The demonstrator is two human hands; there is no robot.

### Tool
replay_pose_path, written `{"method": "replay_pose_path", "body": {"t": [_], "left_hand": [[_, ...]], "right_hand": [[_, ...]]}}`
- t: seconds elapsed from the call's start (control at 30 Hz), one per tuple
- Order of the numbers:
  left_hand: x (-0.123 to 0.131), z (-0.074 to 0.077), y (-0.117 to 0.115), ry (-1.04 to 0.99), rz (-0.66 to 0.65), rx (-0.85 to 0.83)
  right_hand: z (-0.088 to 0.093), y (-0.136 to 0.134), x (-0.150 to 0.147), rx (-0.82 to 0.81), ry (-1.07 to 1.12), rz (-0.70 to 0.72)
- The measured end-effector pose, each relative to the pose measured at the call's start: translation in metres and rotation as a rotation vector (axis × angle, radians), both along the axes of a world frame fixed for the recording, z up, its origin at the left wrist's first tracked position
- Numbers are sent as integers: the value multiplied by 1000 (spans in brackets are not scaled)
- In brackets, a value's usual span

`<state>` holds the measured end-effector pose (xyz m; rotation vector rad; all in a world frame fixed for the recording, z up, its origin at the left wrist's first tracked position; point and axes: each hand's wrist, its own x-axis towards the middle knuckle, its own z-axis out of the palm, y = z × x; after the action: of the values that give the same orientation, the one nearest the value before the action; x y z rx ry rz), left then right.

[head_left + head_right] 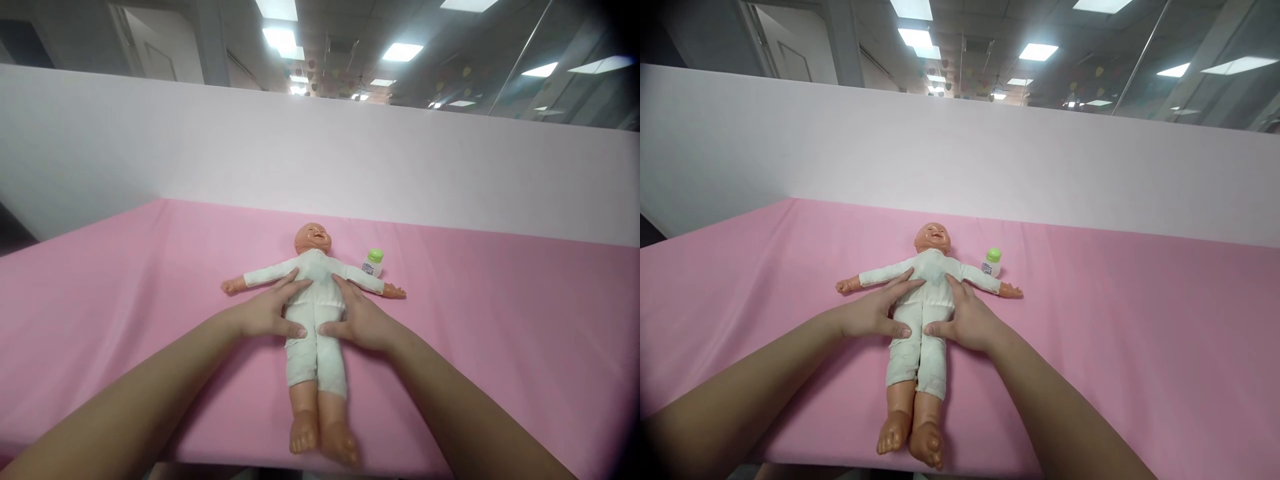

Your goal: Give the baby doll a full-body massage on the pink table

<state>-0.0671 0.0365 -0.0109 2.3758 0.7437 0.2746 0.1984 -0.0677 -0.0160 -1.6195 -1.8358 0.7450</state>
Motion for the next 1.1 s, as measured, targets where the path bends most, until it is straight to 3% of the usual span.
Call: {"method": "replay_pose_path", "body": {"t": [0.23, 0.77, 1.1], "left_hand": [[-4, 0, 7, -13, -29, -8], [-7, 6, 8, -23, -6, -65], [1, 0, -2, -54, 199, 3]], "right_hand": [[2, 1, -2, -51, -26, -53], [4, 4, 3, -21, -31, 84], [2, 4, 0, -6, 10, 79]]}}
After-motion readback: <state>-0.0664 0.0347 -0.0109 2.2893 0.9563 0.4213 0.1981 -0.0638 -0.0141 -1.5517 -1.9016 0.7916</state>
